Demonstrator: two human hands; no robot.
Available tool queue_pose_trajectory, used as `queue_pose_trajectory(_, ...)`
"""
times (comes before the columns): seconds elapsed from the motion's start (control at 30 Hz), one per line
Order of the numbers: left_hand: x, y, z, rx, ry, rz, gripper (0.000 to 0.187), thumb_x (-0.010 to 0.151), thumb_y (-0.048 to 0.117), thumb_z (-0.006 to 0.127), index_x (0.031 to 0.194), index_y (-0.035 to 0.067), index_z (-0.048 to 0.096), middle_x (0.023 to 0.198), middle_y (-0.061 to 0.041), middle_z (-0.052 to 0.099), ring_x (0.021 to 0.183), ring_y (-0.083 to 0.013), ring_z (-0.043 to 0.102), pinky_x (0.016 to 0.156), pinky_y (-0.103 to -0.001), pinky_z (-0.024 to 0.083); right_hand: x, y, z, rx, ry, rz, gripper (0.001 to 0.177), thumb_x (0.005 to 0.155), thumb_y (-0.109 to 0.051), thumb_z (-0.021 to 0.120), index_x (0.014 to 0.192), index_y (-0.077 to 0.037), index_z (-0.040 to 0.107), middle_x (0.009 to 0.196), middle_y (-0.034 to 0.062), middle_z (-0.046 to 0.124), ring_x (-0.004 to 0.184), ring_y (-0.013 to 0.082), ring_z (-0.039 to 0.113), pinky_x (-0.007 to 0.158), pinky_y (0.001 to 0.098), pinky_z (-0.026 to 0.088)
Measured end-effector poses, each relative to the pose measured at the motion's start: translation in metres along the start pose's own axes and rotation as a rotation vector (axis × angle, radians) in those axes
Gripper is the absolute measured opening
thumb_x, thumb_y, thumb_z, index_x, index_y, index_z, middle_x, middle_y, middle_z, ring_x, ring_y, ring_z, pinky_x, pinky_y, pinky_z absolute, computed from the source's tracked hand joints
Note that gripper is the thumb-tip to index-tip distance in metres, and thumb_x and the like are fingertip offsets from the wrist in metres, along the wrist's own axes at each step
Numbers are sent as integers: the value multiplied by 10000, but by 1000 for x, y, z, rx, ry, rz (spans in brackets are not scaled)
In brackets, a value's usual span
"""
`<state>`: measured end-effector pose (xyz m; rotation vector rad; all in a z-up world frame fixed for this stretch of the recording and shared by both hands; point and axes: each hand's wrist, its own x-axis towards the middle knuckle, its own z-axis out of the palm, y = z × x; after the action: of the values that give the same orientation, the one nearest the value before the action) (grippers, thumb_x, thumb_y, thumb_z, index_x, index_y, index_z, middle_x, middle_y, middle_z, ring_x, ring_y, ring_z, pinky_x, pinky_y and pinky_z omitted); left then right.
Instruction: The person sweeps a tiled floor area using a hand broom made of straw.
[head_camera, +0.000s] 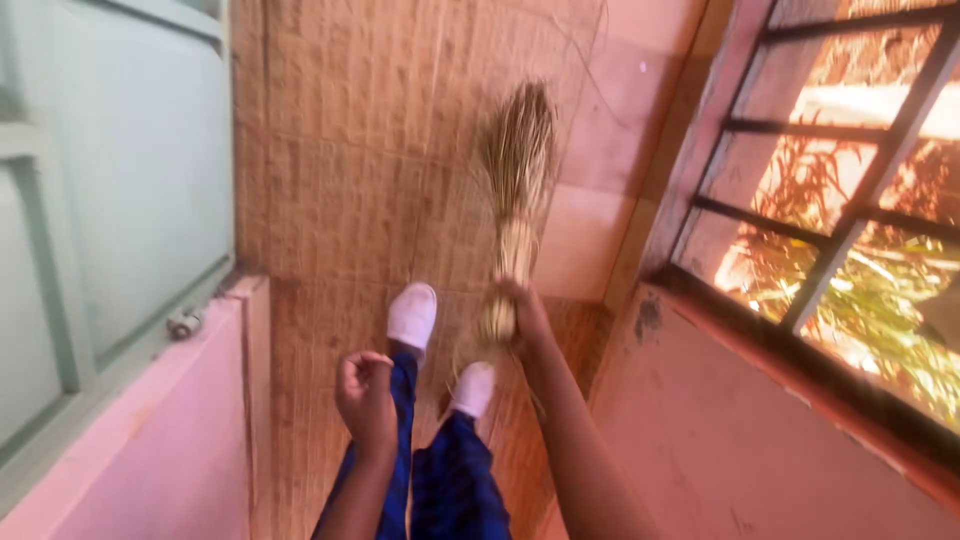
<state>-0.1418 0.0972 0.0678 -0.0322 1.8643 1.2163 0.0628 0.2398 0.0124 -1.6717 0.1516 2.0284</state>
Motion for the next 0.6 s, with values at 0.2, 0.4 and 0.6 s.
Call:
queue_pose_trajectory(0.2, -16, 12, 18, 37, -26, -64, 109, 928, -19, 666, 952, 59, 594, 900, 8, 604, 845, -70, 589, 796, -232, 494, -98, 45, -22, -273, 16, 477, 318, 861, -191, 702, 1108, -26, 588, 844, 190, 720, 674, 295, 730, 581, 406, 627)
queue_pose_trajectory(0.4, -15, 24, 39, -82, 10, -83, 127, 936, -19, 673, 944, 64, 577, 865, 22, 553, 791, -50, 526, 749, -220, 455, -31, 86, -95, -284, 47, 656, 356, 818, -193, 729, 1057, 64, 671, 876, 198, 755, 738, 304, 754, 672, 402, 650)
queue_pose_trajectory(0.6, -21, 44, 56, -72, 103, -52, 116, 928, -11, 656, 947, 68, 574, 907, 7, 585, 838, -59, 567, 807, -211, 481, 98, -62, -33, -447, 255, 243, 212, 816, -155, 699, 966, -7, 710, 817, 132, 698, 629, 278, 673, 498, 426, 563)
